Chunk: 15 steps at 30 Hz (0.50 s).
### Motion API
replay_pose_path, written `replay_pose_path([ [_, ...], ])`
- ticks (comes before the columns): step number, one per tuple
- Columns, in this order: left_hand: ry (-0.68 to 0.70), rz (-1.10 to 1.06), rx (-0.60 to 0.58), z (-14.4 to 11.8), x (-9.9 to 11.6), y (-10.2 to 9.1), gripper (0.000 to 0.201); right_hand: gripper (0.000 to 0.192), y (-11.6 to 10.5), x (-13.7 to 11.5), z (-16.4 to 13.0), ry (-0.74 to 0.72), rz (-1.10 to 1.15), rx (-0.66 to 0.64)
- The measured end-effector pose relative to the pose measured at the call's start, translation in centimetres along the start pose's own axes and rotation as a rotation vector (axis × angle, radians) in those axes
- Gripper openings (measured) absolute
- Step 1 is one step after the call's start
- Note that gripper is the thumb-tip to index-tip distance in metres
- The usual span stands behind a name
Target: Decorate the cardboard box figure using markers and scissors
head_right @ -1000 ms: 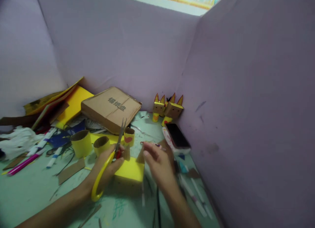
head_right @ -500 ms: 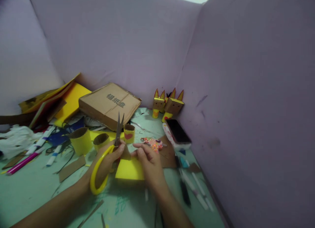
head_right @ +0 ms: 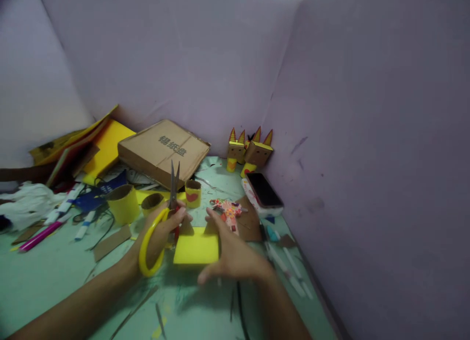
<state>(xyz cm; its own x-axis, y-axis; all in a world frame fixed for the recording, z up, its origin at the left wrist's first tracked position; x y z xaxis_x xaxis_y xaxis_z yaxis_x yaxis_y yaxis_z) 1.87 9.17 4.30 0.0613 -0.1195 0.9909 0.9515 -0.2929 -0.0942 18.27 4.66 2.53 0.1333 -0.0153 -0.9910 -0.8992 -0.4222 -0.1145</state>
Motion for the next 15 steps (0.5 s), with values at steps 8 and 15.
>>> replay_pose_path([
  [8,0.098,0.215,0.078,-1.9,4.8,-2.1,0.024,0.081,-0.3,-0.1,0.7,-0.120,0.093,0.044],
  [15,-0.088,1.004,0.578,-10.6,10.9,-17.0,0.035,0.071,-3.4,1.4,-0.1,-0.076,0.103,0.406],
])
Point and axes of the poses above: each hand's wrist, its own z-axis towards the middle knuckle, its own y-axis out of the palm, x = y × z, the point moved 8 cm from there along z, towards the middle knuckle, and after that the axes turned 14 degrees about -x, right-handed, at the moved point
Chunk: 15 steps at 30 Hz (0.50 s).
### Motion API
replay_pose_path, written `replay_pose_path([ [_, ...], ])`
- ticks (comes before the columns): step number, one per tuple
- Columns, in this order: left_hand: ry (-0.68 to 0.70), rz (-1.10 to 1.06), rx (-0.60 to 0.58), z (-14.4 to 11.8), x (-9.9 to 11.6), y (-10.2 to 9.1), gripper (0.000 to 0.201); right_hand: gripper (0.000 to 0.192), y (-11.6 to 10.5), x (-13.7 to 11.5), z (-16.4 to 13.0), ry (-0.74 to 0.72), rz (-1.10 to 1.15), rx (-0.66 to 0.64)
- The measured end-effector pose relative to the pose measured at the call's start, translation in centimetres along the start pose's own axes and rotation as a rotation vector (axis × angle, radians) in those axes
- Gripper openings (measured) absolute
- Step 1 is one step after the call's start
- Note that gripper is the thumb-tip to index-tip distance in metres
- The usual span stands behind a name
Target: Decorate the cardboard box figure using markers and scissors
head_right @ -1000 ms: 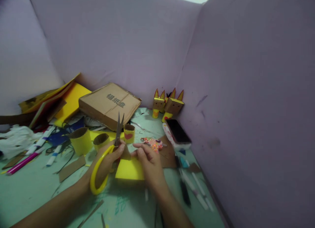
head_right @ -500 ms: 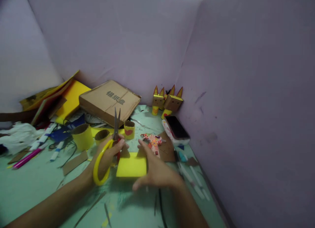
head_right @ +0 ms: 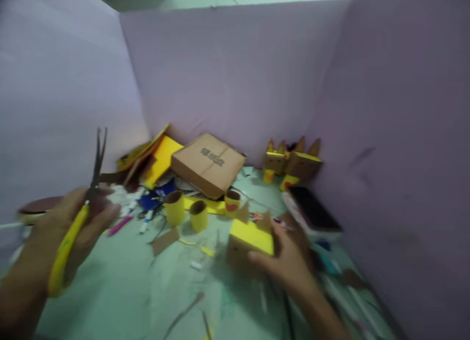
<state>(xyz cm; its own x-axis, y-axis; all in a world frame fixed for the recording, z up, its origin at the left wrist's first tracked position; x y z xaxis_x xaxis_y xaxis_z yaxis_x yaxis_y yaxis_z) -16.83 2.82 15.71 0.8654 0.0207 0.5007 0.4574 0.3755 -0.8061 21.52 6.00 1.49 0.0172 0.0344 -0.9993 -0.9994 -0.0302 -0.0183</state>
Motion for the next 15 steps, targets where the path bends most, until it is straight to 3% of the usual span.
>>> replay_pose_path([
  [3,-0.210,0.236,-0.245,-0.6,-6.5,0.7,0.039,0.072,-1.4,1.6,0.4,0.035,-0.097,0.075],
  [5,-0.303,0.304,-0.416,-1.2,-9.4,2.5,0.041,0.074,-2.1,2.8,0.9,0.050,-0.135,0.073],
  [6,-0.338,0.322,-0.444,-1.4,-10.3,3.3,0.041,0.075,-2.5,3.2,1.1,0.050,-0.152,0.089],
  [11,-0.381,0.383,-0.473,0.0,-11.5,5.8,0.042,0.079,-3.1,3.0,0.9,0.050,-0.212,0.118],
  [15,-0.356,0.354,-0.507,3.3,-12.9,7.3,0.043,0.079,-0.3,0.8,0.1,0.026,-0.097,-0.042],
])
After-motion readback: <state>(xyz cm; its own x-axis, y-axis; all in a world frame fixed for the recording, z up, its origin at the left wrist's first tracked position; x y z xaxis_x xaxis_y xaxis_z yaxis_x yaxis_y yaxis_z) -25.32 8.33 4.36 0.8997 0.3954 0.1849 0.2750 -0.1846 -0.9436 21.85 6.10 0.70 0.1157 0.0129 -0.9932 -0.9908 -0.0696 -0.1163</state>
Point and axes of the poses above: each hand's wrist, its own z-axis towards the middle knuckle, its own y-axis out of the palm, x = y × z, the point moved 8 cm from there along z, towards the middle knuckle, and after that the axes turned 14 degrees about -x, right-handed, at the moved point
